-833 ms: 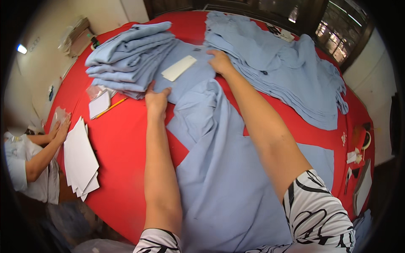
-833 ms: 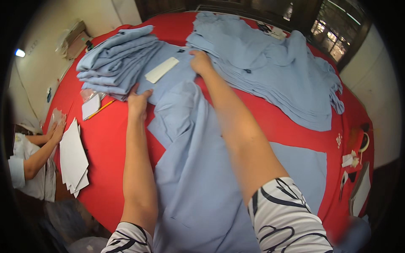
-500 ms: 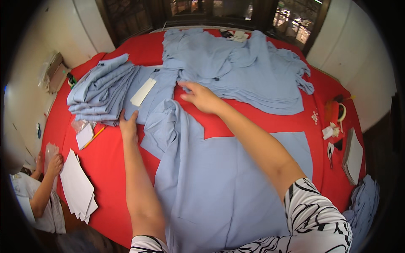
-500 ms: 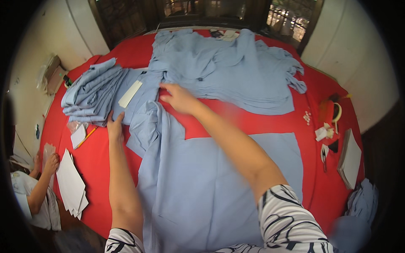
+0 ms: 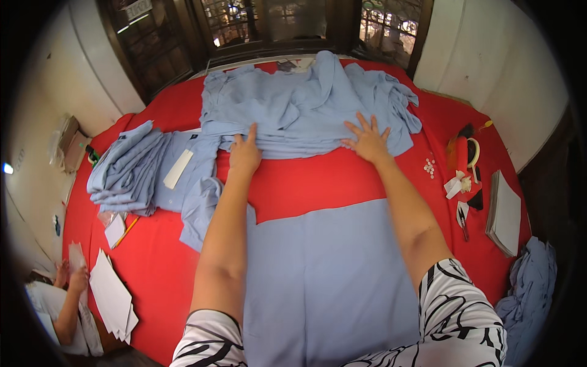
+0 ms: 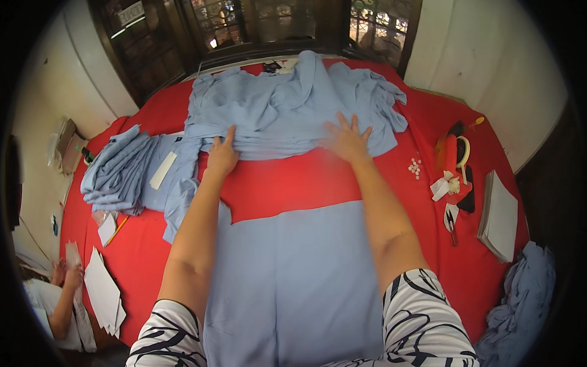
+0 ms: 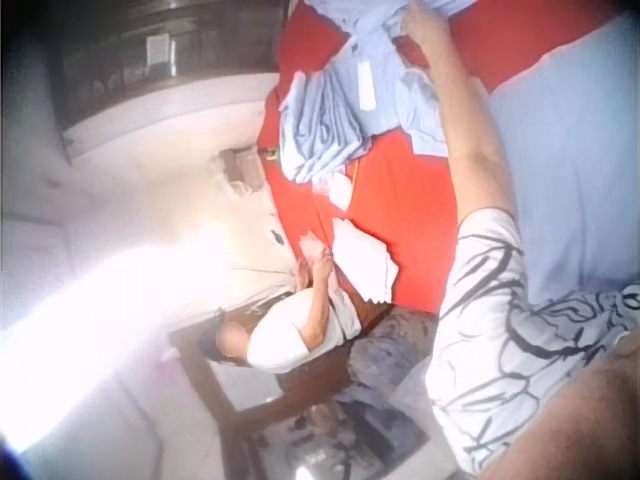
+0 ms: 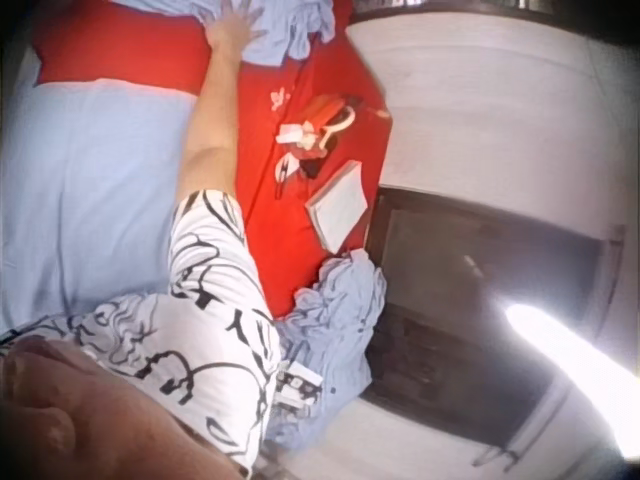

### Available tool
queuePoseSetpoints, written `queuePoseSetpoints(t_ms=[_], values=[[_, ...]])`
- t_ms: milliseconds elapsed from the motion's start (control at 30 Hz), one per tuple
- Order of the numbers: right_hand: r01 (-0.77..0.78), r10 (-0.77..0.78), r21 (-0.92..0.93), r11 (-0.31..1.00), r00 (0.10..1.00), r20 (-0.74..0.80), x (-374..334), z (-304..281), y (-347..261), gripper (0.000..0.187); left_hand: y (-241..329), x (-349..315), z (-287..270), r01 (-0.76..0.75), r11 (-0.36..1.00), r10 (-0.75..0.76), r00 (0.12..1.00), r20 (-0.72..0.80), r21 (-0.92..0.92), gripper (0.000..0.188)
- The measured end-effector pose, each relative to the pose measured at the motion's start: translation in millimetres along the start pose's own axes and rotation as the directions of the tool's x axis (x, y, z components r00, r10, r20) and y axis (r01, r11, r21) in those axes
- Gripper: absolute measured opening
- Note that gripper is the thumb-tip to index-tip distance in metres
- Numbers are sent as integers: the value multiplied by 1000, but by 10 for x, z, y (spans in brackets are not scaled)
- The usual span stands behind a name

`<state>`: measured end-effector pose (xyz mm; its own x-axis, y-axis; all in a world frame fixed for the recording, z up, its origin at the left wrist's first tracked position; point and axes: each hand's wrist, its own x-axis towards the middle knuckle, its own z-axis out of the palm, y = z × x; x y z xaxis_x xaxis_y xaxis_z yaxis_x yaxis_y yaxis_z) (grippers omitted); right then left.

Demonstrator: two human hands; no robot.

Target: The person folds blue collared shirts on a red surface, using cardboard inserts for structure and placing labels on the folded garments.

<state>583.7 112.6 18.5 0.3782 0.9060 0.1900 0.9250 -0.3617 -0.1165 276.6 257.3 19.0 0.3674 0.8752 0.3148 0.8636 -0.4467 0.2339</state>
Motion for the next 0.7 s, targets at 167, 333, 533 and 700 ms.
queuePoseSetpoints(t_ms=[167,333,533,700], values=[[-182,183,28,983,983,-34,249,16,833,64,660,490,484,-223,948,261,953,152,-226,65],[-377,378,32,925,926,3,92,-147,824,63,517,253,325,-284,908,346,923,167,-308,61],[53,-30,55,997,933,-360,-1098,-1059,790,52,-63,-1177,-481,-185,981,171,964,-205,-52,37],[-394,320,43,918,672,-668,-2302,-1606,2440,33,-728,-2195,-784,206,978,-184,918,-351,25,50]])
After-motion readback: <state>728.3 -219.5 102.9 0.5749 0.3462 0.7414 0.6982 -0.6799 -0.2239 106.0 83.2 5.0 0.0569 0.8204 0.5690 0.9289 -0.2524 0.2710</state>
